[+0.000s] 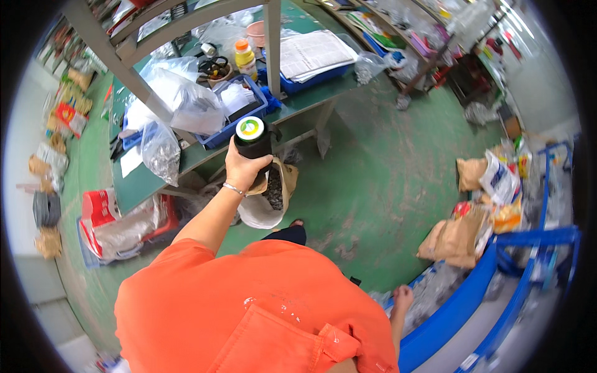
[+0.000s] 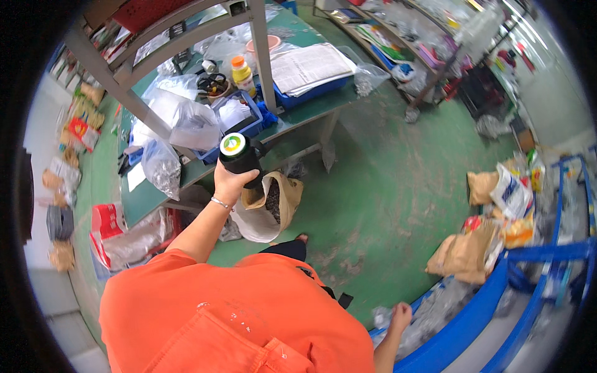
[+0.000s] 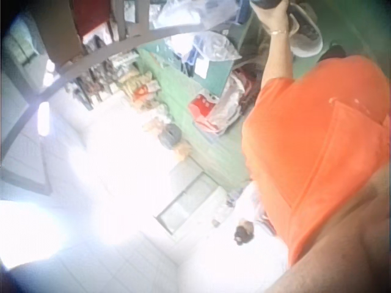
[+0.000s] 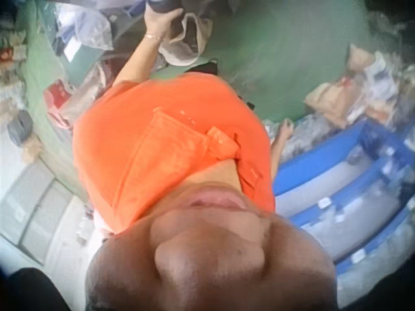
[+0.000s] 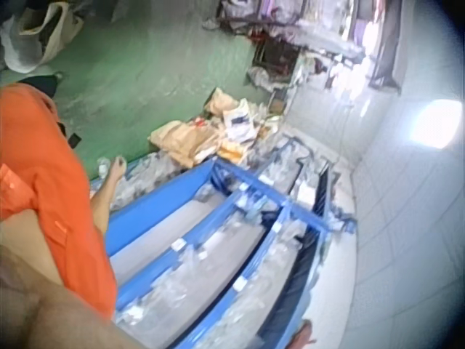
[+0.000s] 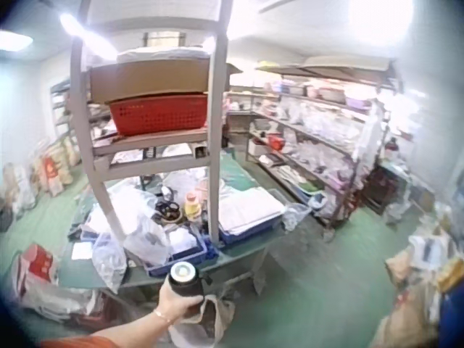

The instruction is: The person sorts small metal parts from a tray into a plastic bag by hand, then walks across the floor and refills a water bottle from a dispenser.

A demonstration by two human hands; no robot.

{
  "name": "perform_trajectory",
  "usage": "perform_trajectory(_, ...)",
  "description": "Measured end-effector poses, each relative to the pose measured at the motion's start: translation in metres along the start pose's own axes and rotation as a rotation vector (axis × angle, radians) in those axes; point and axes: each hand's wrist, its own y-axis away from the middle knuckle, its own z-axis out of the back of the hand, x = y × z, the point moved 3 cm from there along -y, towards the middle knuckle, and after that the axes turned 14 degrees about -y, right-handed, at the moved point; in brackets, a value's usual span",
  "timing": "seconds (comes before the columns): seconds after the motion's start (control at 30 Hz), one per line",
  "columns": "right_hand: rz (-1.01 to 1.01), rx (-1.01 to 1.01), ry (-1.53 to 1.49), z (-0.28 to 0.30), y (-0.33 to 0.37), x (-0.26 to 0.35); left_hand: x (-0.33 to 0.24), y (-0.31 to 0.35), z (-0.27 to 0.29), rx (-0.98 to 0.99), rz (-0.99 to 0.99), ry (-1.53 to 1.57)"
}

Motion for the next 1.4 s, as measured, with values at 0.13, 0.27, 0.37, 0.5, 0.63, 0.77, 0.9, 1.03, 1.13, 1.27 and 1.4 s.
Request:
perform_trajectory(0.13, 0.293, 0.439, 0.032, -0.173, -0.058, 0.157, -0.014, -0.005, -0.034, -0.069, -0.060, -0.229)
perform_trajectory(0.27, 0.368, 0.881, 0.093, -0.345, -0.023, 0.231, -0.019, -0.016, -0.080, -0.027, -0.256, -0.292)
perform_trajectory(0.37, 0.836, 1.291, 0.389, -0.434, 0.030, 0.292, -0.045, -0.027, -0.107, 0.098, -0.326, -0.288)
perform_trajectory(0.5, 1.123, 1.542, 0.601, -0.505, 0.054, 0.333, -0.049, -0.041, -0.139, 0.110, -0.351, -0.317)
perform_trajectory(0.63, 1.229, 1.754, 0.707, -0.550, 0.047, 0.350, -0.055, -0.061, -0.145, 0.033, -0.284, -0.384)
perform_trajectory(0.77, 1.223, 1.931, 0.741, -0.591, 0.036, 0.363, -0.064, -0.081, -0.155, -0.122, -0.229, -0.422)
perform_trajectory(0.9, 1.279, 2.120, 0.639, -0.629, 0.021, 0.384, -0.072, -0.101, -0.179, -0.246, -0.103, -0.394)
perform_trajectory(1.03, 1.320, 2.219, 0.638, -0.663, 0.010, 0.415, -0.087, -0.125, -0.190, -0.331, -0.132, -0.327)
perform_trajectory(1.13, 1.381, 2.204, 0.619, -0.695, 0.000, 0.437, -0.083, -0.127, -0.183, -0.395, 0.026, -0.273)
perform_trajectory(1.27, 1.428, 2.133, 0.574, -0.740, 0.009, 0.459, -0.042, -0.070, -0.155, -0.768, 0.389, -0.123)
perform_trajectory(1.4, 1.420, 2.031, 0.528, -0.786, 0.019, 0.458, 0.031, 0.033, -0.160, -1.105, 0.702, 0.036)
